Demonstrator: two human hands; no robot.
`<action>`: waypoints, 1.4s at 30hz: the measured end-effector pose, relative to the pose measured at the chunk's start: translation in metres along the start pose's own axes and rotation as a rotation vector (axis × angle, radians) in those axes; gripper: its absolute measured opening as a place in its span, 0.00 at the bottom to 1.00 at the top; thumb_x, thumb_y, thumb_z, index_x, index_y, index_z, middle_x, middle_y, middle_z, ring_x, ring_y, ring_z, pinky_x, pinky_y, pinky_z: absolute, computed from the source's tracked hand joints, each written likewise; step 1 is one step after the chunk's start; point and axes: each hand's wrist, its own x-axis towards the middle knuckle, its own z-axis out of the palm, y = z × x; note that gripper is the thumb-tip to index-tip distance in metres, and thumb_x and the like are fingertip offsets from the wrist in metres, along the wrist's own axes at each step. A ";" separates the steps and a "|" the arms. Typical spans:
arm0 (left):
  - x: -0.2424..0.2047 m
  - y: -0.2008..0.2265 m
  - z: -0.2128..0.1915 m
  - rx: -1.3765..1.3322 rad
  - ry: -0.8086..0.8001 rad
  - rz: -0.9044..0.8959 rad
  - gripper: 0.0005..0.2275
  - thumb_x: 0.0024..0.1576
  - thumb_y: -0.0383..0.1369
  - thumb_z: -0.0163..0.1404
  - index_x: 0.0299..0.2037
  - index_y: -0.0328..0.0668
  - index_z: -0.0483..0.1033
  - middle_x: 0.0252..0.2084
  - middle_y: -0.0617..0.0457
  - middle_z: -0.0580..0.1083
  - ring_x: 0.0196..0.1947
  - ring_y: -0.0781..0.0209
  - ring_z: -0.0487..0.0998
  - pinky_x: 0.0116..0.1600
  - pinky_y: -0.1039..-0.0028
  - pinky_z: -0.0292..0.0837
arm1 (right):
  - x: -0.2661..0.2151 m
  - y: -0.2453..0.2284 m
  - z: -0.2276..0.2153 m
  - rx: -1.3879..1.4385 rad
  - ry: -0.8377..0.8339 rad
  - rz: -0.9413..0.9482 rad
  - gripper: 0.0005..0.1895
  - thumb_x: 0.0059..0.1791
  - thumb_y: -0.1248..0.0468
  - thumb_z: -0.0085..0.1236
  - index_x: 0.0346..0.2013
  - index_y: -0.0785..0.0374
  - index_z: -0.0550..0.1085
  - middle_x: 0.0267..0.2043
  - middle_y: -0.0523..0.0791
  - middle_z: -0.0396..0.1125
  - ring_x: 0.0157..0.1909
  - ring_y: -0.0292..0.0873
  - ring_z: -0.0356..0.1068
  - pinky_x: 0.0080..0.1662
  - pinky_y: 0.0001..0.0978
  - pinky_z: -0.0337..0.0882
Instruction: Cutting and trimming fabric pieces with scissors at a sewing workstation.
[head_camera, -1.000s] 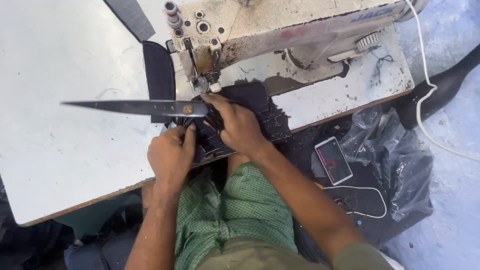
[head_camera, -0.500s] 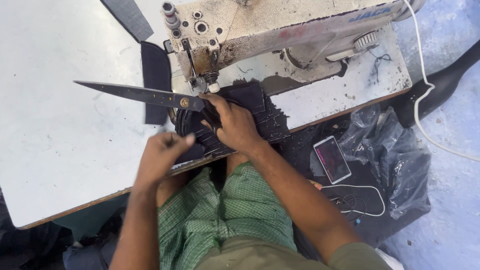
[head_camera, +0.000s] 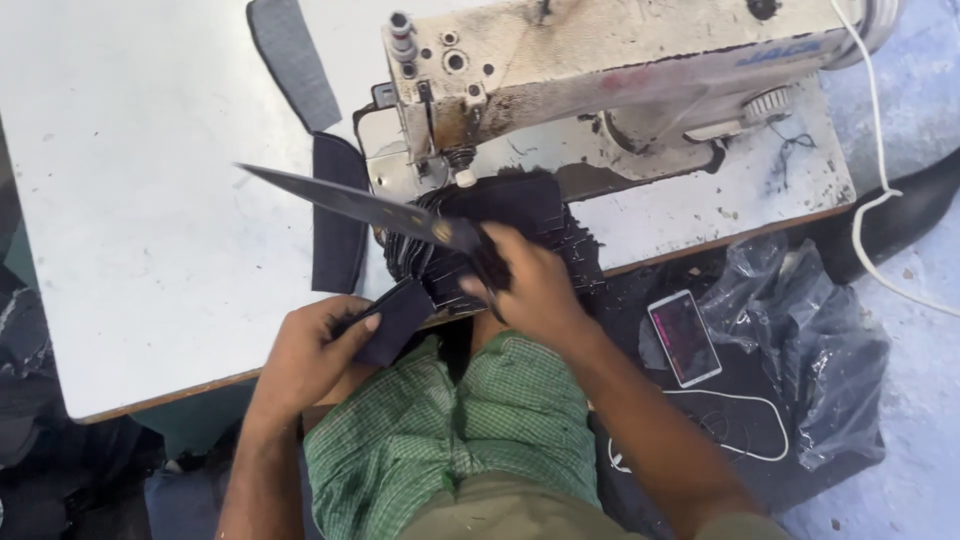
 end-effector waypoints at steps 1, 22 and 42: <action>-0.001 0.001 -0.001 -0.002 0.005 -0.004 0.10 0.55 0.33 0.57 0.42 0.33 0.82 0.29 0.47 0.82 0.30 0.66 0.80 0.38 0.71 0.75 | -0.022 0.013 0.000 0.002 -0.006 -0.003 0.37 0.44 0.59 0.73 0.63 0.63 0.66 0.47 0.53 0.75 0.46 0.48 0.78 0.46 0.38 0.77; -0.012 0.018 -0.007 0.008 -0.029 -0.035 0.10 0.56 0.32 0.56 0.43 0.36 0.83 0.27 0.49 0.82 0.27 0.67 0.79 0.34 0.73 0.75 | -0.140 0.060 -0.042 0.639 -0.688 0.709 0.42 0.39 0.57 0.73 0.64 0.66 0.66 0.27 0.38 0.59 0.28 0.33 0.59 0.32 0.27 0.62; -0.047 0.027 -0.004 0.471 -0.109 0.253 0.05 0.47 0.33 0.60 0.33 0.48 0.86 0.27 0.43 0.81 0.30 0.41 0.81 0.46 0.57 0.75 | -0.123 0.032 -0.020 0.281 -0.499 0.599 0.38 0.38 0.61 0.75 0.59 0.65 0.67 0.48 0.49 0.77 0.52 0.43 0.77 0.53 0.37 0.75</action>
